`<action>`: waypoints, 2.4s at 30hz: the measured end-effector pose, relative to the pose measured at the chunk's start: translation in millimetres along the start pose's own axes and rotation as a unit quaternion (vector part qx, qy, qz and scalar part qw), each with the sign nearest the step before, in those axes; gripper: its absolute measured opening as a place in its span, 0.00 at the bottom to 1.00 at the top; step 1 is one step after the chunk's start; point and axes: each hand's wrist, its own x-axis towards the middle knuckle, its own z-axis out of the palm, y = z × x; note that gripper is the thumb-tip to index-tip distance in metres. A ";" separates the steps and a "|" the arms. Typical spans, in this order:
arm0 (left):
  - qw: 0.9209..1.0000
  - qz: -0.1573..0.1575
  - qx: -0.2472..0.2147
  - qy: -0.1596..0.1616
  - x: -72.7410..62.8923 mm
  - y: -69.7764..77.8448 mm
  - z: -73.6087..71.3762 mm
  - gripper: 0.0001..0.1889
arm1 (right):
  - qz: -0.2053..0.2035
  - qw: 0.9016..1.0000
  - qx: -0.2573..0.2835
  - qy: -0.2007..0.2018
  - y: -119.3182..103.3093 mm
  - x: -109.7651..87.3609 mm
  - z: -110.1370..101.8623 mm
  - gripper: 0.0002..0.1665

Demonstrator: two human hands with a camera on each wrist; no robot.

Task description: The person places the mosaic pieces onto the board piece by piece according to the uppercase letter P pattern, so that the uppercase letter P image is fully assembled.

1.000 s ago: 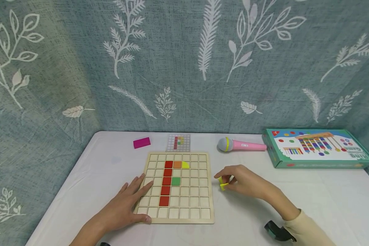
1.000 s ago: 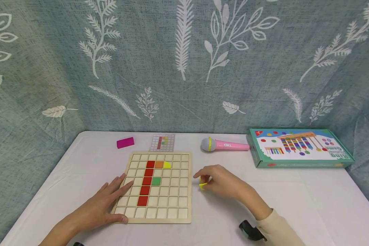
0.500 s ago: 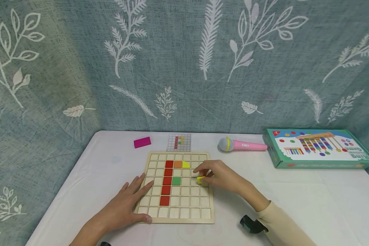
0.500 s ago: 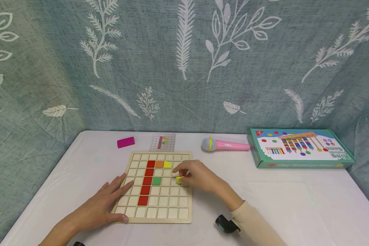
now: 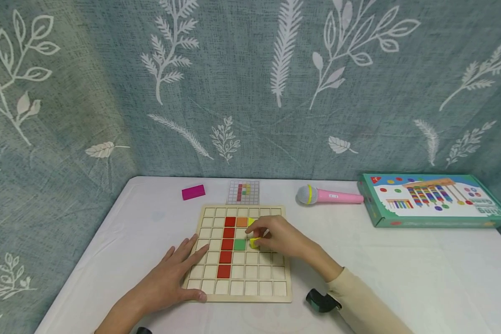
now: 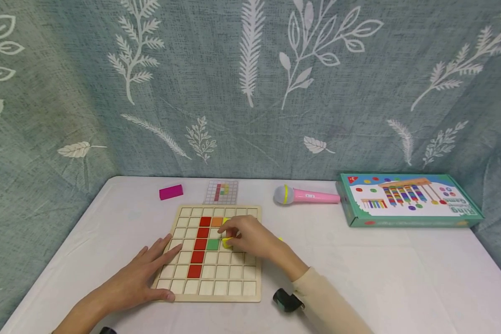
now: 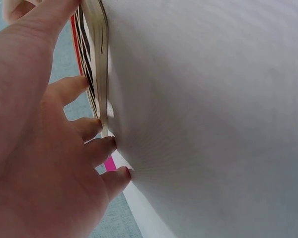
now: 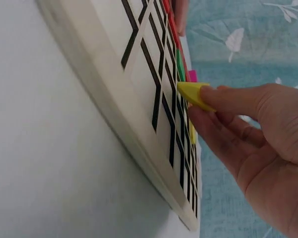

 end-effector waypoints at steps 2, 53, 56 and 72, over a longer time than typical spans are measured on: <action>1.000 0.000 0.000 -0.001 0.3 -0.1 0.0 0.57 | 0.003 1.000 -0.003 0.002 -0.5 2.4 1.6 0.13; 1.000 -0.005 0.001 -0.005 0.8 1.9 -1.5 0.58 | 0.062 0.997 -0.040 0.034 6.6 -29.9 -33.2 0.13; 1.000 -0.005 0.001 -0.005 0.7 1.7 -1.7 0.58 | 0.068 0.996 -0.043 0.032 13.9 -42.7 -39.7 0.14; 1.000 -0.002 -0.002 -0.007 0.9 2.7 -2.2 0.58 | 0.078 0.995 -0.058 -0.022 32.2 -81.9 -52.2 0.20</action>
